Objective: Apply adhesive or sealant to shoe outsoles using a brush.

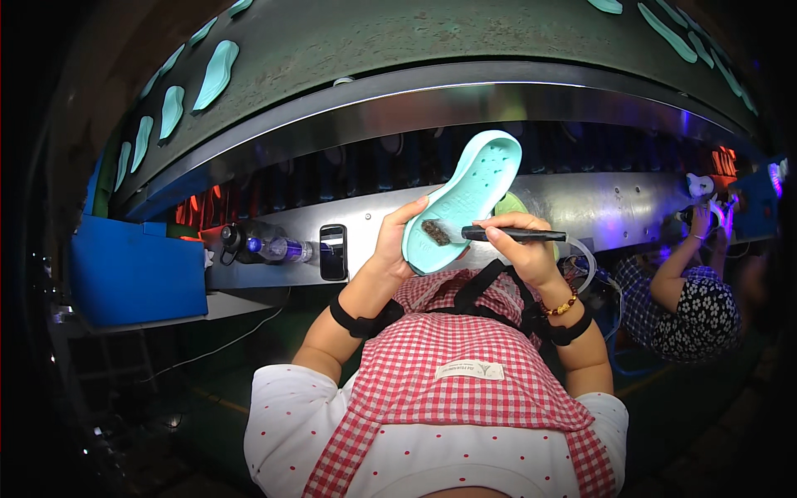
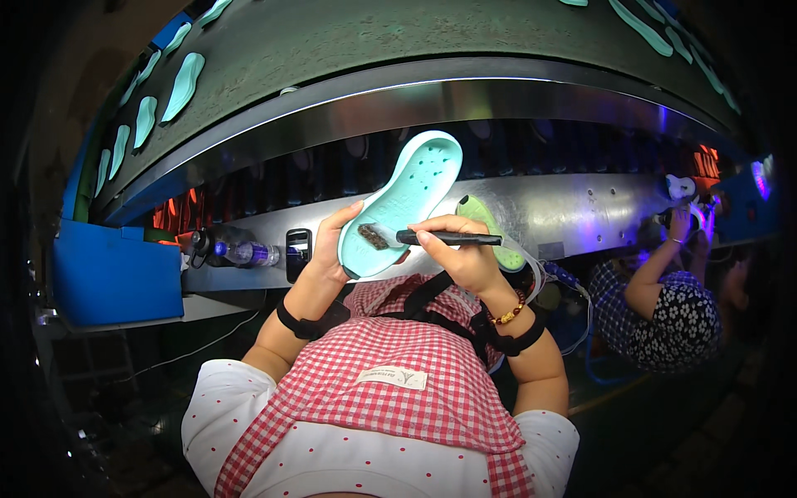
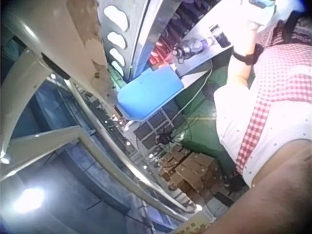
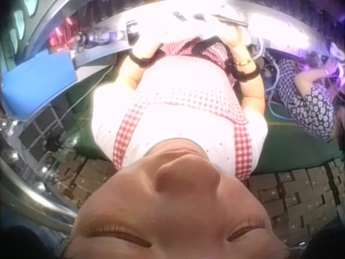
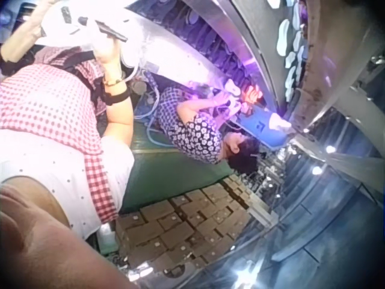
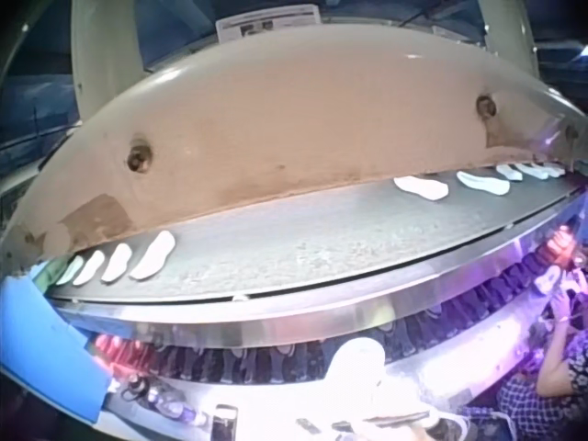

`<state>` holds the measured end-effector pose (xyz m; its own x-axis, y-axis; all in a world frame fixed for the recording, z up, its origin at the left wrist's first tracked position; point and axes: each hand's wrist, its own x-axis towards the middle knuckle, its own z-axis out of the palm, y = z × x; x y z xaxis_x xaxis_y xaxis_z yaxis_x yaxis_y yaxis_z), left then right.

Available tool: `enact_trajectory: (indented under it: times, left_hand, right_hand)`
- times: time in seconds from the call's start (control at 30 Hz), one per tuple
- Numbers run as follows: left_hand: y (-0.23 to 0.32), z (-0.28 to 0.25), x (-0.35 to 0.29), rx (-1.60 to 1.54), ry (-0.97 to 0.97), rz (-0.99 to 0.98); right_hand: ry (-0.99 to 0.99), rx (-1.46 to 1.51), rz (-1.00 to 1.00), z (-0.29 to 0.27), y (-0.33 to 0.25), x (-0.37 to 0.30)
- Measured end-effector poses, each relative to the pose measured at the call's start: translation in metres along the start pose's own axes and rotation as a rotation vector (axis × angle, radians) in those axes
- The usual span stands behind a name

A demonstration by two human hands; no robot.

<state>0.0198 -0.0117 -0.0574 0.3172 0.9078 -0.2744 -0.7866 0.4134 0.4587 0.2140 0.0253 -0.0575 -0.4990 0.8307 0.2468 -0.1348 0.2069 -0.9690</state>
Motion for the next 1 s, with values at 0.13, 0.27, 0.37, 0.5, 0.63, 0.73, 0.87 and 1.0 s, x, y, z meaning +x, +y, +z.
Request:
enact_trajectory:
  times: [0.13, 0.27, 0.37, 0.5, 0.63, 0.73, 0.87, 1.0]
  left_hand:
    - [-0.003, -0.006, 0.001, -0.017, 0.051, 0.025]
    - [-0.007, -0.009, 0.005, -0.045, 0.079, 0.012]
    - [-0.011, -0.016, 0.007, -0.049, 0.114, 0.004]
    - [-0.014, -0.021, 0.009, -0.023, 0.193, -0.003]
    - [-0.015, -0.022, 0.010, -0.016, 0.255, 0.019]
    - [-0.021, -0.024, 0.007, -0.043, 0.336, -0.031]
    - [-0.021, -0.017, 0.011, -0.048, 0.438, 0.004]
    - [-0.027, -0.026, 0.022, -0.016, 0.429, 0.021]
  right_hand:
    - [0.082, 0.029, 0.027, 0.005, 0.011, -0.003]
    - [0.137, -0.014, 0.020, 0.005, 0.019, -0.007]
    - [0.219, -0.105, -0.052, 0.004, 0.022, -0.005]
    - [0.214, -0.123, 0.014, 0.002, 0.027, -0.003]
    - [0.306, -0.248, -0.071, 0.007, 0.039, 0.003]
    - [0.395, -0.298, -0.151, -0.004, 0.060, 0.016]
    - [0.335, -0.424, -0.114, 0.001, 0.092, 0.026]
    - [0.333, -0.264, 0.051, 0.021, 0.099, 0.029]
